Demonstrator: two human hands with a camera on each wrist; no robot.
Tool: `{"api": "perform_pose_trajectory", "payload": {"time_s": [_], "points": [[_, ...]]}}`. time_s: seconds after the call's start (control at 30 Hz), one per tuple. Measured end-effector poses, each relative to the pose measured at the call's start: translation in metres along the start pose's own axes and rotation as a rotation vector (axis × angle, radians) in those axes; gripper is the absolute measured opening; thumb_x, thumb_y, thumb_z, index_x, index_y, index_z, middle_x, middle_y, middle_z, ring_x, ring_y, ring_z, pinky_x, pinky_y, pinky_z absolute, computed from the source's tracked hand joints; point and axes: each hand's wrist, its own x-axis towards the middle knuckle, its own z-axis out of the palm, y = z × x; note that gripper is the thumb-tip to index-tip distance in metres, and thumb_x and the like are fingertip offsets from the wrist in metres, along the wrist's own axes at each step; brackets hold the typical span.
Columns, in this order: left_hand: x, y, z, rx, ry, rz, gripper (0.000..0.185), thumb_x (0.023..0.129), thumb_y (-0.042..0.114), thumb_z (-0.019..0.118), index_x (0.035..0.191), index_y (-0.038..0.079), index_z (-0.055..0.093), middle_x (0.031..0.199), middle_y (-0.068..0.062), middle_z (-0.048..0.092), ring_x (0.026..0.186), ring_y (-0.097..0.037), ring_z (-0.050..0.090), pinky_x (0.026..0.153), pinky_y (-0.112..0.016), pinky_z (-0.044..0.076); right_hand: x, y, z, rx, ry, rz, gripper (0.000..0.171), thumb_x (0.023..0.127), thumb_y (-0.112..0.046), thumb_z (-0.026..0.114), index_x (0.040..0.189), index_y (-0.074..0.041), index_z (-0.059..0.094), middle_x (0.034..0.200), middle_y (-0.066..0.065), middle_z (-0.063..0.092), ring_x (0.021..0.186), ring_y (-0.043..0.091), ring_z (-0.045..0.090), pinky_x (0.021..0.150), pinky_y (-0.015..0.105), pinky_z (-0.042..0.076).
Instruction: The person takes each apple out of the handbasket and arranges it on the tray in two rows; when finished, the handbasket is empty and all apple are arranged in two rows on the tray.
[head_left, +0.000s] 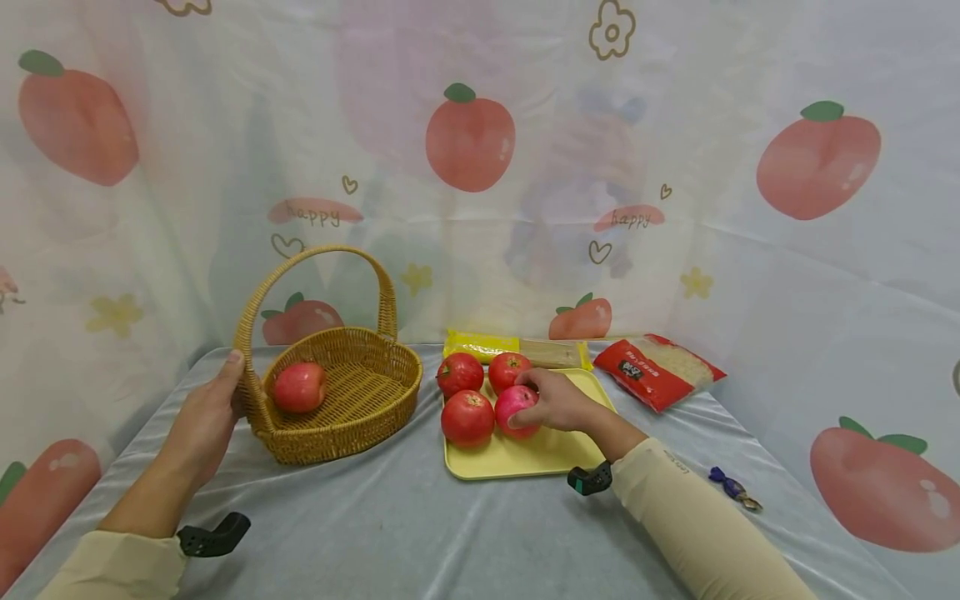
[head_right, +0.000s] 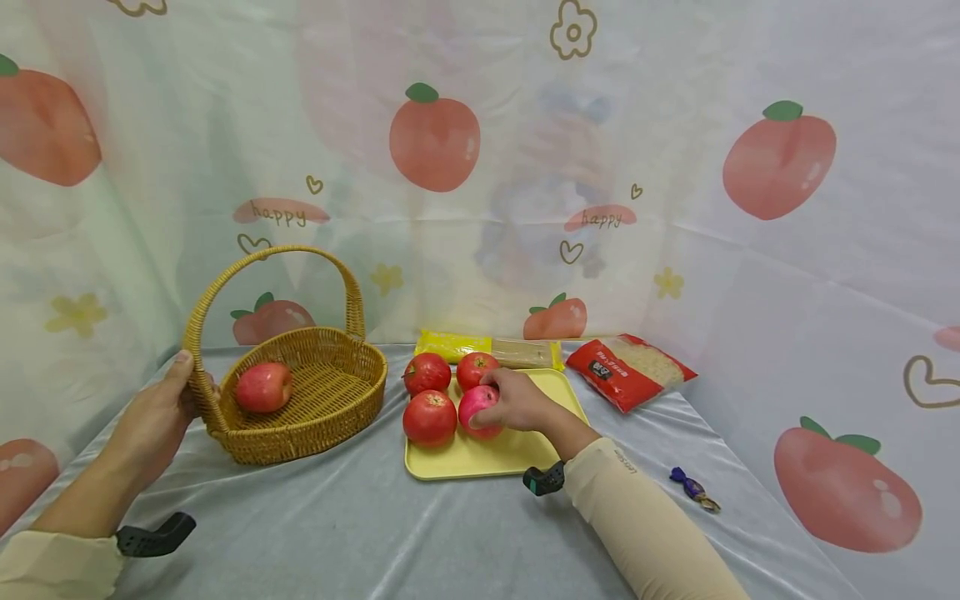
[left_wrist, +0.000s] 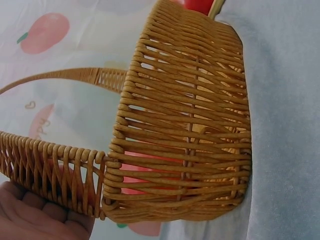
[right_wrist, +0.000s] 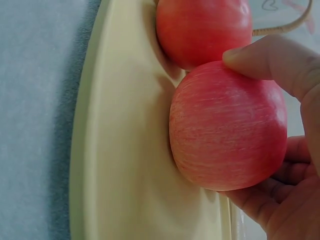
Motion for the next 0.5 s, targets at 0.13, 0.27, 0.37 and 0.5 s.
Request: {"api": "perform_pose_trajectory", "payload": {"time_s": [0.13, 0.27, 0.37, 0.5], "points": [[0.0, -0.0001, -0.0008, 0.02, 0.002, -0.017, 0.044, 0.109, 0.053, 0.043, 0.1, 0.013, 0.061, 0.095, 0.013, 0.058, 0.097, 0.002, 0.056, 0.083, -0.014, 0.044, -0.0007, -0.0012, 0.0002, -0.009, -0.01, 0.0, 0.062, 0.076, -0.035, 0.091, 0.125, -0.011, 0.062, 0.115, 0.0, 0.065, 0.105, 0.018, 0.061, 0.085, 0.033, 0.058], [0.0003, 0.0002, -0.001, 0.021, 0.008, -0.025, 0.045, 0.108, 0.054, 0.044, 0.1, 0.013, 0.061, 0.095, 0.013, 0.058, 0.096, 0.001, 0.056, 0.083, -0.014, 0.044, -0.0018, -0.0001, -0.0004, -0.018, -0.016, -0.013, 0.064, 0.078, -0.038, 0.09, 0.129, -0.01, 0.062, 0.116, 0.0, 0.065, 0.105, 0.017, 0.061, 0.086, 0.032, 0.057], [0.0005, 0.0005, -0.0011, 0.014, 0.006, -0.022, 0.044, 0.109, 0.054, 0.044, 0.101, 0.013, 0.061, 0.097, 0.013, 0.058, 0.097, 0.001, 0.055, 0.082, -0.014, 0.043, -0.0032, 0.0007, -0.0015, -0.024, -0.017, -0.044, 0.064, 0.081, -0.042, 0.088, 0.131, -0.01, 0.062, 0.117, 0.001, 0.066, 0.104, 0.017, 0.061, 0.086, 0.032, 0.057], [0.0005, 0.0001, -0.0012, 0.015, 0.003, -0.023, 0.043, 0.109, 0.053, 0.044, 0.101, 0.013, 0.06, 0.098, 0.012, 0.056, 0.098, 0.001, 0.055, 0.083, -0.014, 0.043, -0.0065, 0.0003, -0.003, -0.008, 0.003, -0.07, 0.062, 0.086, -0.046, 0.083, 0.132, -0.01, 0.063, 0.118, 0.001, 0.067, 0.106, 0.019, 0.061, 0.09, 0.035, 0.056]]}}
